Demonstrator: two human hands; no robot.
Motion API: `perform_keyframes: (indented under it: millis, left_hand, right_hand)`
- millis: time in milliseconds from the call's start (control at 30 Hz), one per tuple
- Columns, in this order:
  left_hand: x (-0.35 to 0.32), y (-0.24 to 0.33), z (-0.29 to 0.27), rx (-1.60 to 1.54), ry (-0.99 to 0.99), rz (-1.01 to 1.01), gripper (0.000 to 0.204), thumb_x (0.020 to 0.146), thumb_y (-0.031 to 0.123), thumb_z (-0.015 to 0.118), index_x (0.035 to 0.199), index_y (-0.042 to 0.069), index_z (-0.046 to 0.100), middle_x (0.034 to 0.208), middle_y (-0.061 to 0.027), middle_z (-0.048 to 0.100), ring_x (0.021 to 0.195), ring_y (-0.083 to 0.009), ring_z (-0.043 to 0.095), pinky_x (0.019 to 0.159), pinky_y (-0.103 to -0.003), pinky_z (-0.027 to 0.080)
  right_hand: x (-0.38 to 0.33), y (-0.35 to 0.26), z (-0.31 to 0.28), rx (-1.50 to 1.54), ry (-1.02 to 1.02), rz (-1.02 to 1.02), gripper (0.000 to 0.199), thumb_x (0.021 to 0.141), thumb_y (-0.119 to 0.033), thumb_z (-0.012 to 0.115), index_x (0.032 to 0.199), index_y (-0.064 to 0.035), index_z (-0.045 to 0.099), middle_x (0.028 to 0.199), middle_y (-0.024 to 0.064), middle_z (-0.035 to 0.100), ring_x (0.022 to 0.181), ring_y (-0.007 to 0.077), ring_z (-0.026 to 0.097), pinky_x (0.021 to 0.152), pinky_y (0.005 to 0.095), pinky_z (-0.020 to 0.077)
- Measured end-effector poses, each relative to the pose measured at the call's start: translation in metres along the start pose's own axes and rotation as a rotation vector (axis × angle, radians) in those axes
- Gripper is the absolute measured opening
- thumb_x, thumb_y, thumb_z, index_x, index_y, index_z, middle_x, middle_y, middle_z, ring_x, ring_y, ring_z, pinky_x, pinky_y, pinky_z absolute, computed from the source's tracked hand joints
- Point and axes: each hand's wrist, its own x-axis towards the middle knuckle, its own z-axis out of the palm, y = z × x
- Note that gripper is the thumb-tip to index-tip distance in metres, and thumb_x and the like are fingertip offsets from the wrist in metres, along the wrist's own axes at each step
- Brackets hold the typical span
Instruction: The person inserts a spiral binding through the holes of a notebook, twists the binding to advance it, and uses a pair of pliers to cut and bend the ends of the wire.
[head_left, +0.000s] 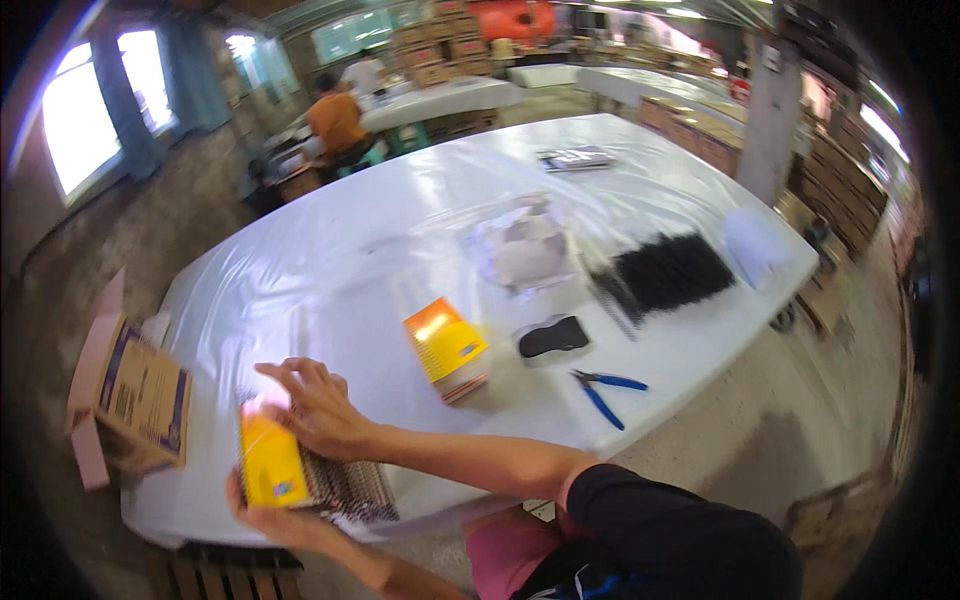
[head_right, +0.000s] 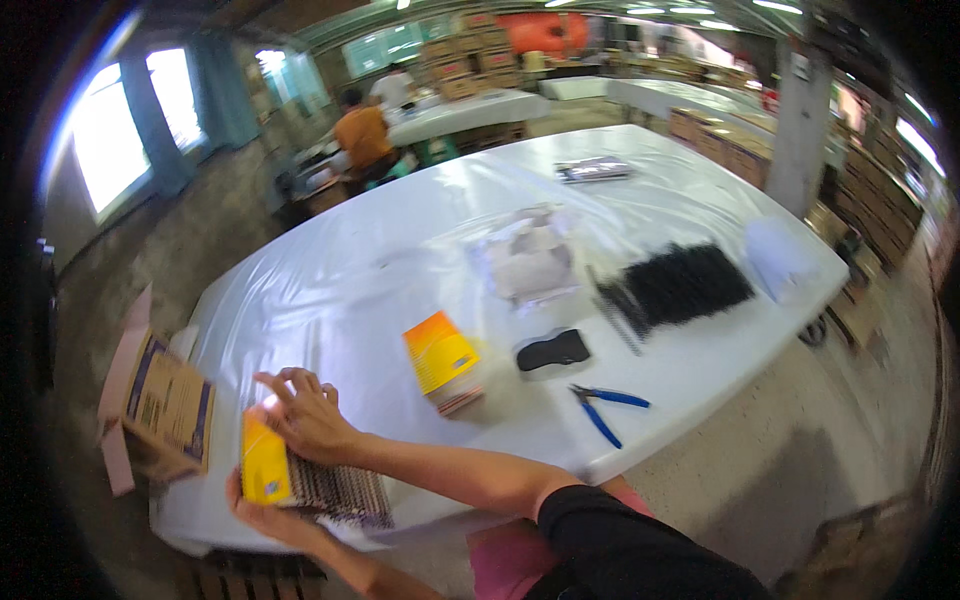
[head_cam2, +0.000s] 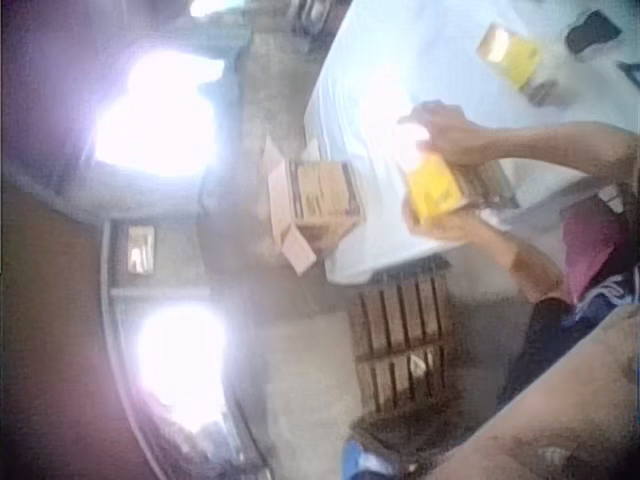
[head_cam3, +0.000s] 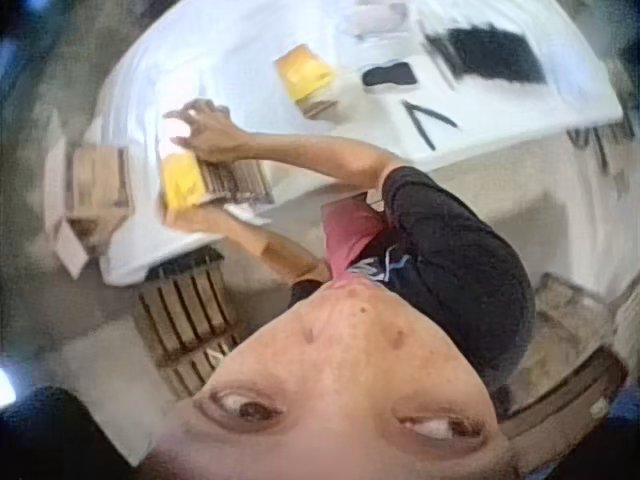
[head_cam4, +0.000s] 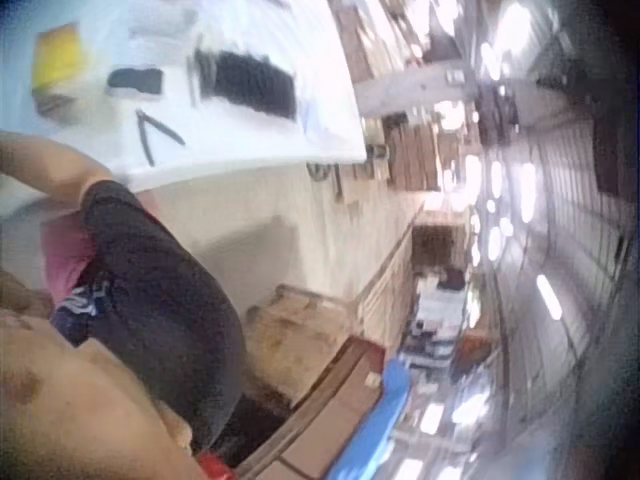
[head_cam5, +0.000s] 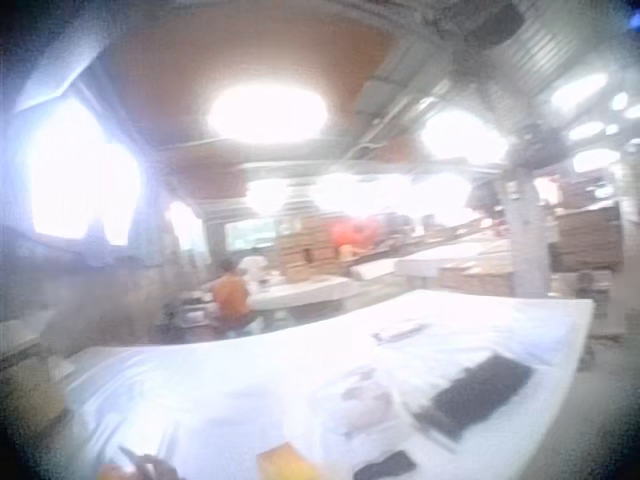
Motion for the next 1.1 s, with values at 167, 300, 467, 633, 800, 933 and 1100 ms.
perform_keyframes:
  millis: [167, 300, 467, 633, 800, 933, 1100]
  left_hand:
    - [0.027, -0.006, -0.066, 0.059, 0.387, 0.270, 0.046, 0.097, 0.046, 0.035, 0.111, 0.006, 0.053, 0.117, -0.0106, 0.052, 0.106, -0.0256, 0.052, 0.085, -0.047, 0.044]
    - [-0.008, 0.090, -0.023, -0.183, 0.525, 0.531, 0.045, 0.097, 0.045, 0.036, 0.112, 0.005, 0.051, 0.112, -0.0117, 0.054, 0.103, -0.0243, 0.055, 0.084, -0.042, 0.047]
    - [-0.041, 0.102, 0.004, -0.398, 0.195, 0.774, 0.037, 0.095, 0.039, 0.042, 0.108, 0.006, 0.048, 0.104, -0.0102, 0.051, 0.098, -0.0261, 0.052, 0.080, -0.040, 0.048]
    - [-0.084, 0.096, 0.030, -0.366, -0.319, 0.578, 0.029, 0.094, 0.035, 0.046, 0.105, 0.008, 0.045, 0.104, -0.0070, 0.046, 0.101, -0.0256, 0.047, 0.081, -0.044, 0.046]
    - [-0.118, 0.094, 0.067, -0.144, -0.383, -0.251, 0.052, 0.092, 0.038, 0.057, 0.120, -0.005, 0.049, 0.114, -0.0177, 0.055, 0.101, -0.0258, 0.056, 0.088, -0.037, 0.046]
    - [-0.126, 0.075, 0.066, -0.439, -0.656, -0.577, 0.025, 0.096, 0.015, 0.051, 0.098, -0.007, 0.062, 0.089, -0.0096, 0.065, 0.081, -0.0138, 0.060, 0.079, -0.027, 0.049]
    - [-0.141, 0.092, 0.085, -0.376, -0.955, -0.517, 0.023, 0.092, 0.004, 0.055, 0.112, -0.006, 0.060, 0.098, -0.0102, 0.064, 0.085, -0.0132, 0.059, 0.077, -0.026, 0.047]
  right_hand:
    - [0.001, 0.071, -0.098, -0.741, 0.159, 0.311, 0.080, 0.075, -0.042, 0.067, 0.142, -0.0175, 0.030, 0.140, 0.0141, 0.030, 0.129, 0.0339, 0.026, 0.089, 0.0623, 0.0329]
    - [-0.021, 0.107, -0.159, -0.672, -0.188, 0.803, 0.062, 0.074, -0.048, 0.069, 0.120, -0.0098, 0.053, 0.114, 0.0126, 0.057, 0.106, 0.0300, 0.055, 0.087, 0.0521, 0.0427]
    - [-0.027, 0.124, -0.162, -0.544, -0.105, 0.721, 0.048, 0.071, -0.044, 0.075, 0.098, -0.0059, 0.065, 0.086, 0.0102, 0.068, 0.081, 0.0262, 0.067, 0.074, 0.0372, 0.0511]
    - [-0.035, 0.105, -0.175, -0.591, 0.083, 0.442, 0.038, 0.076, -0.029, 0.075, 0.102, -0.0052, 0.059, 0.084, 0.0088, 0.068, 0.076, 0.0259, 0.066, 0.069, 0.0392, 0.0510]
    - [-0.083, 0.008, -0.195, 0.489, 0.072, 0.467, 0.030, 0.080, -0.010, 0.071, 0.103, -0.0036, 0.054, 0.092, 0.0043, 0.065, 0.079, 0.0133, 0.063, 0.067, 0.0292, 0.0501]
    - [-0.145, 0.000, -0.185, 0.718, 0.145, 0.312, 0.023, 0.084, -0.005, 0.067, 0.104, -0.0029, 0.054, 0.093, 0.0013, 0.065, 0.078, 0.0065, 0.059, 0.067, 0.0223, 0.0481]
    - [-0.172, 0.029, -0.217, 0.542, 0.307, 0.355, 0.019, 0.085, -0.008, 0.068, 0.099, -0.0030, 0.056, 0.085, -0.0007, 0.064, 0.077, 0.0028, 0.056, 0.066, 0.0197, 0.0458]
